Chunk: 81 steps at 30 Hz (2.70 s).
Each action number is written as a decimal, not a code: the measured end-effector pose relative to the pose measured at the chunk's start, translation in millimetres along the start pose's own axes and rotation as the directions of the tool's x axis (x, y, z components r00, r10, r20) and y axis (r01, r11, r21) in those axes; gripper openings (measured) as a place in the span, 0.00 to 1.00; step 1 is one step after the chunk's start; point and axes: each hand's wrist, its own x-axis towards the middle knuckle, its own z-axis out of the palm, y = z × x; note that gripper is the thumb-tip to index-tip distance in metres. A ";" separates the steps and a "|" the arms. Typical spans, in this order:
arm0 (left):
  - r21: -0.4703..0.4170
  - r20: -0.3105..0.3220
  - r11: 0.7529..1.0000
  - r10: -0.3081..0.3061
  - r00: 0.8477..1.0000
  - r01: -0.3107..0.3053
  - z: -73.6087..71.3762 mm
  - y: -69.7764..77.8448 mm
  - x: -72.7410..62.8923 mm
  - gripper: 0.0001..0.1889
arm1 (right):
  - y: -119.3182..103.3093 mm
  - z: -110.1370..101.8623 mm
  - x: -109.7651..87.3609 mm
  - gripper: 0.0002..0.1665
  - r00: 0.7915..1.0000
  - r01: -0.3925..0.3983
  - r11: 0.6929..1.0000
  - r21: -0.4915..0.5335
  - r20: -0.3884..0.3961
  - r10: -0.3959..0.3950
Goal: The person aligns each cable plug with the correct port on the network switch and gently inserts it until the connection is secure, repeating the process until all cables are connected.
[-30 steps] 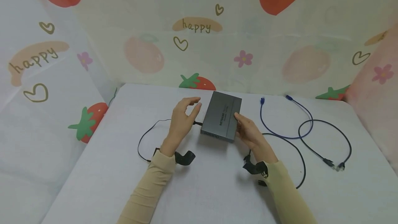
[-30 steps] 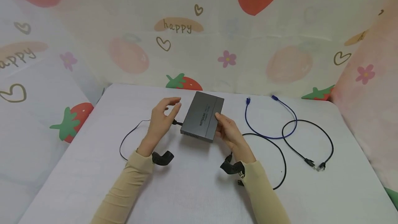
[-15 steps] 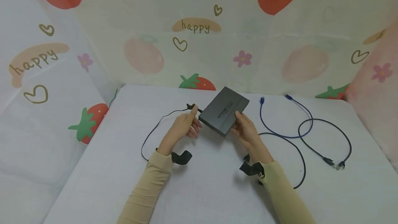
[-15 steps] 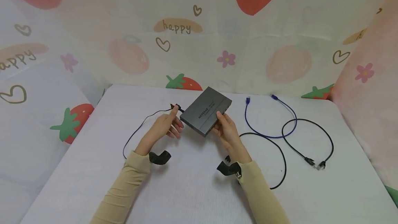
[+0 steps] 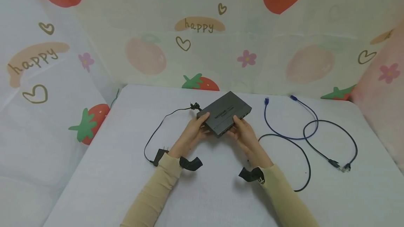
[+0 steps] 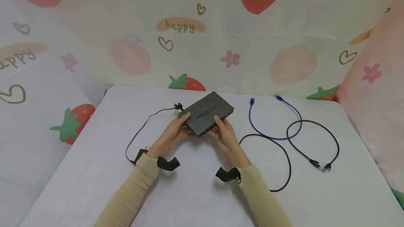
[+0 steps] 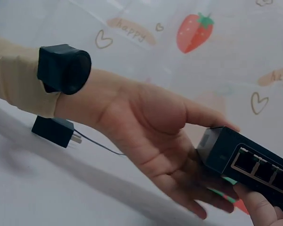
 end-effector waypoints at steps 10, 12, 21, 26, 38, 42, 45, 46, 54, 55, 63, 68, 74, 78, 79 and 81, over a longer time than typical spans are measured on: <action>-0.022 -0.047 1.000 0.019 0.999 -0.020 -6.6 1.3 2.1 0.25 | 14.4 -0.6 4.5 0.32 0.999 -0.028 0.997 -0.077 0.016 0.029; -0.023 -0.036 1.000 0.015 0.999 -0.016 -7.9 1.2 2.4 0.25 | 16.4 -1.7 5.2 0.31 0.999 -0.026 0.996 -0.085 0.019 0.028; -0.033 -0.070 0.999 0.003 0.998 -0.005 -18.6 -1.6 7.0 0.26 | 19.2 -2.5 7.1 0.32 0.997 -0.037 0.995 -0.098 0.057 0.042; -0.022 -0.075 1.000 0.011 0.997 -0.013 -23.1 -3.0 9.1 0.25 | 20.1 -2.3 7.8 0.32 0.995 -0.073 0.993 -0.091 0.056 0.078; -0.064 -0.119 0.998 -0.012 0.993 0.004 -27.1 -7.4 13.2 0.27 | 4.7 -24.6 11.7 0.27 0.954 -0.224 0.971 -0.085 0.184 0.237; -0.081 -0.134 0.997 -0.020 0.991 0.009 -29.5 -9.7 13.8 0.28 | 0.4 -32.7 12.2 0.30 0.934 -0.261 0.950 -0.172 0.202 0.294; -0.080 -0.135 0.997 -0.022 0.991 0.011 -30.8 -10.6 13.8 0.28 | -6.5 -36.9 10.7 0.32 0.925 -0.255 0.914 -0.316 0.197 0.326; -0.080 -0.137 0.997 -0.022 0.990 0.011 -31.0 -10.7 13.8 0.27 | -9.6 -38.3 9.9 0.32 0.923 -0.240 0.896 -0.375 0.197 0.330; -0.106 -0.131 0.994 -0.027 0.991 0.014 -32.3 -11.7 15.7 0.27 | -41.0 -49.9 -2.0 0.30 0.945 -0.010 0.714 -0.700 0.226 0.235; -0.111 -0.131 0.994 -0.028 0.991 0.013 -32.7 -12.2 16.1 0.28 | -44.3 -51.3 -3.7 0.30 0.947 0.026 0.699 -0.715 0.241 0.212; -0.105 -0.129 0.994 -0.033 0.991 0.019 -34.7 -14.9 18.9 0.25 | -62.0 -57.3 -16.5 0.27 0.943 0.172 0.511 -0.842 0.291 0.161; -0.103 -0.125 0.995 -0.031 0.992 0.018 -35.3 -15.7 19.0 0.25 | -63.9 -61.7 -29.7 0.25 0.939 0.223 0.304 -0.926 0.288 0.186; -0.097 -0.119 0.995 -0.030 0.992 0.019 -34.9 -16.3 18.3 0.25 | -59.3 -67.0 -45.8 0.22 0.925 0.329 0.110 -0.938 0.344 0.160; -0.085 -0.112 0.996 -0.028 0.993 0.018 -34.2 -15.9 16.5 0.26 | -54.7 -69.8 -53.3 0.17 0.919 0.373 0.055 -0.926 0.377 0.120; -0.083 -0.111 0.996 -0.027 0.993 0.018 -34.1 -15.9 16.2 0.26 | -53.6 -70.5 -54.8 0.16 0.917 0.381 0.045 -0.923 0.384 0.108; -0.087 -0.114 0.996 -0.030 0.993 0.020 -34.3 -15.8 15.9 0.26 | -51.7 -71.8 -57.3 0.15 0.913 0.398 0.029 -0.917 0.399 0.091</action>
